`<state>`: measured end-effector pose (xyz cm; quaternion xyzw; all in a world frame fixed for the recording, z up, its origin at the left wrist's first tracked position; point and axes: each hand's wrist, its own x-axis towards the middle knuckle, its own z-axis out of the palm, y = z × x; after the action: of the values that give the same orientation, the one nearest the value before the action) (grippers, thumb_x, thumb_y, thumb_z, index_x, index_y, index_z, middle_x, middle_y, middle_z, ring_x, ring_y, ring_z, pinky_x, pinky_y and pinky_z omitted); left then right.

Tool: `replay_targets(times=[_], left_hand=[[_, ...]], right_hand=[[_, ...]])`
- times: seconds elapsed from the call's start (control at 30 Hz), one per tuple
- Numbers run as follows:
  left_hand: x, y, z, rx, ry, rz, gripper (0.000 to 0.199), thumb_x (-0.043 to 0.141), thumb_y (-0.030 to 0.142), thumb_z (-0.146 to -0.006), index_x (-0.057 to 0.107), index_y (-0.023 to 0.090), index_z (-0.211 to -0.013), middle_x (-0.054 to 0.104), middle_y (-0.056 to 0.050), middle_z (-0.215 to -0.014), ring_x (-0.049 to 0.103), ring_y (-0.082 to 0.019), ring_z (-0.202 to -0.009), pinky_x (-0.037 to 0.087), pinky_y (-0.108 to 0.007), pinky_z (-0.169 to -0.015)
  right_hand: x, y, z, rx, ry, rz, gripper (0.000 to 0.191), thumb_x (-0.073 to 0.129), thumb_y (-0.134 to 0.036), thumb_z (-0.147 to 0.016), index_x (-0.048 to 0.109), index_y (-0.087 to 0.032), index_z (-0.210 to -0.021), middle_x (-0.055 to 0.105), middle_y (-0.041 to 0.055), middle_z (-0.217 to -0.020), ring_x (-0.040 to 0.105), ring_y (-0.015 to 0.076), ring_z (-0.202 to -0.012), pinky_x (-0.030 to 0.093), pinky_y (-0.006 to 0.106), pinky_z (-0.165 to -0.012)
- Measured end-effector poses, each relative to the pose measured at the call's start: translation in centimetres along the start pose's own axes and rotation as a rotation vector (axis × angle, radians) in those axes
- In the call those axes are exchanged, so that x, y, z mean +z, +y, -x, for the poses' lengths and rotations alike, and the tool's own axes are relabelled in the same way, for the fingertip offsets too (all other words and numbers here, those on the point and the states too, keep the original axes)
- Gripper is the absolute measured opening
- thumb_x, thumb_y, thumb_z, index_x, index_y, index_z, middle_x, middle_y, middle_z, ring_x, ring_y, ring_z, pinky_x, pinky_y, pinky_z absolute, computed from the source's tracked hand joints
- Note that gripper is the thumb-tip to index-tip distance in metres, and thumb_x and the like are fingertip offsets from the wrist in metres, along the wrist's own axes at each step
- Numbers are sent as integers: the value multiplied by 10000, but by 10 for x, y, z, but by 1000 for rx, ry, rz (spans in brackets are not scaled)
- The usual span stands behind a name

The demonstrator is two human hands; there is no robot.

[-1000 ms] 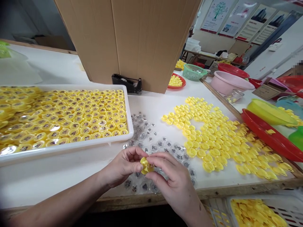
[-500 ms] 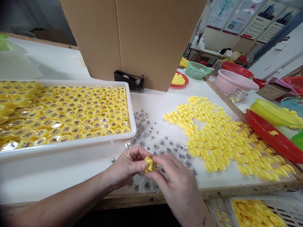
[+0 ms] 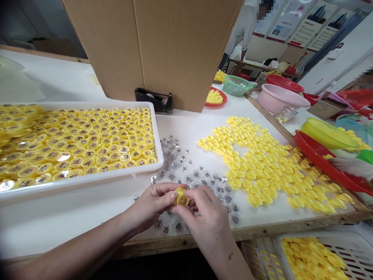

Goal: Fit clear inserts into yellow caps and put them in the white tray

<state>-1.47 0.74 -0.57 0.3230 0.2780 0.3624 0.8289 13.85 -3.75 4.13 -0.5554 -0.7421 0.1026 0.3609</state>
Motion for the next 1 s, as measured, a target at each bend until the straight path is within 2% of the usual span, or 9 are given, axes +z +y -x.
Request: replay_targets(times=[0.1,0.17,0.27,0.4,0.5,0.7,0.87,1.0], left_hand=[[1,1,0,10,-76,-44,352,740,317,-723,693,176,-1041,705,-54,-922,621,-154,-877,456,-274,-827],[1,3,1,38,-135,-87,330,746,285,-717,689,174,-1024,699,-48,-921,619,-159,-887,456,-267,-825],[2,6,1,70,-134,-209,286,711,289,-749,676,152,-998,683,-52,-883,612,-163,-838,469,-269,-776],[-1,7,3,236,-53,-562,299,627,318,-814,651,188,-1082,640,-68,-964,580,-199,-922,466,-318,-819],[-2,7,4,365,-3,-837,299,616,297,-822,643,226,-1111,621,-60,-959,570,-203,-929,467,-338,-831],[1,6,7,360,60,-876,211,630,215,-796,634,182,-1005,671,-45,-944,633,-160,-819,510,-287,-758],[6,10,14,359,73,-989,165,603,170,-787,637,184,-948,678,-23,-855,632,-155,-771,501,-276,-719],[6,14,13,297,66,-985,141,601,176,-777,647,178,-910,670,-20,-807,612,-150,-734,482,-263,-683]], right_hand=[[9,2,6,-55,83,75,81,646,-239,-836,600,-217,-899,589,11,-762,585,142,-635,504,251,-573],[13,4,8,-84,125,106,89,599,-183,-858,592,-209,-943,594,24,-804,594,141,-664,508,248,-596],[14,8,9,-91,95,23,150,583,-129,-851,589,-206,-980,591,34,-869,597,139,-703,512,249,-628],[8,18,8,48,-19,-220,245,640,-148,-831,596,-240,-1053,571,27,-952,585,139,-759,514,258,-674],[6,27,9,181,-66,-397,229,614,-200,-861,597,-271,-1078,566,27,-1024,596,154,-824,523,277,-707],[12,31,16,397,-148,-666,176,625,-251,-861,585,-266,-1032,650,-4,-924,626,154,-827,522,259,-726],[19,28,22,368,-107,-694,136,600,-229,-869,586,-250,-1002,647,-8,-913,620,135,-813,511,231,-726],[25,27,22,388,-80,-687,101,594,-252,-865,595,-236,-965,653,-8,-871,619,127,-762,514,210,-680]])
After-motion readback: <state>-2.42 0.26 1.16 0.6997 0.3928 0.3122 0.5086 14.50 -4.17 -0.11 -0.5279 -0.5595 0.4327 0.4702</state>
